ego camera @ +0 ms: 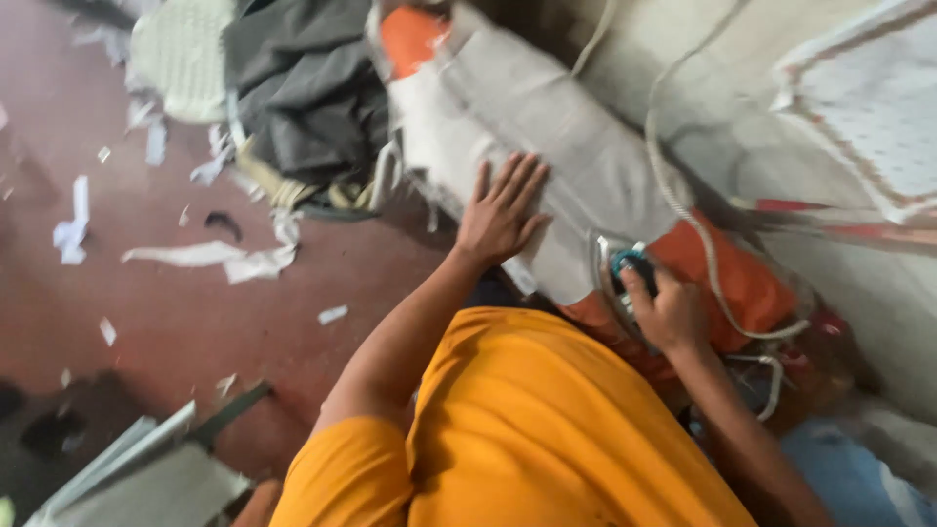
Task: Smoothing and ironing a white fabric piece on a pressing board in a sewing factory.
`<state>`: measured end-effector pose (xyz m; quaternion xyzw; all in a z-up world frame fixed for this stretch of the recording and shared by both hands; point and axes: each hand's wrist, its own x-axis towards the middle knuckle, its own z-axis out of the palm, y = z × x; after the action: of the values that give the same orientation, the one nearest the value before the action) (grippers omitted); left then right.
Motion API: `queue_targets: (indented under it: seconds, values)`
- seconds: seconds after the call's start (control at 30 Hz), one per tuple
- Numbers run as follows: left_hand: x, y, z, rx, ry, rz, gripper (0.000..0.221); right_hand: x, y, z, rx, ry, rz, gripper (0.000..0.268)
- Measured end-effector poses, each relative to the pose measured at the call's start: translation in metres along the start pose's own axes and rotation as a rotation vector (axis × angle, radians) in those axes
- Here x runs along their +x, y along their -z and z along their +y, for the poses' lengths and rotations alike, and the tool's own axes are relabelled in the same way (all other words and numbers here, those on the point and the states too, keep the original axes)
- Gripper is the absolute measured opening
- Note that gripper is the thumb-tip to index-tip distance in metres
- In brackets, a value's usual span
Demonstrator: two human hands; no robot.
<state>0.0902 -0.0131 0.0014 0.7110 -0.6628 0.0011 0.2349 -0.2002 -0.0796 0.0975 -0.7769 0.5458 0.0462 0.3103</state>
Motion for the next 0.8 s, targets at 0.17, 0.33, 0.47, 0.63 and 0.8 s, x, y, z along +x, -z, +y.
queue_targets:
  seconds: [0.17, 0.33, 0.47, 0.63, 0.8]
  values:
    - [0.0, -0.016, -0.002, 0.04, 0.044, 0.057, 0.075, 0.026, -0.031, 0.017, -0.181, 0.131, 0.154, 0.058]
    - [0.009, -0.016, -0.01, 0.098, 0.173, -0.018, 0.079, 0.035, -0.03, -0.008, -0.21, 0.252, 0.238, 0.056]
    - [0.024, -0.026, -0.032, 0.086, 0.272, 0.029, 0.078, 0.051, -0.033, -0.027, -0.128, 0.374, 0.327, 0.049]
    - [0.047, 0.016, -0.044, 0.145, 0.355, -0.168, 0.078, 0.063, -0.019, -0.076, -0.139, 0.401, 0.268, 0.053]
    - [0.045, 0.013, -0.03, 0.137, 0.332, -0.099, 0.07, 0.062, -0.016, -0.086, -0.128, 0.416, 0.256, 0.053]
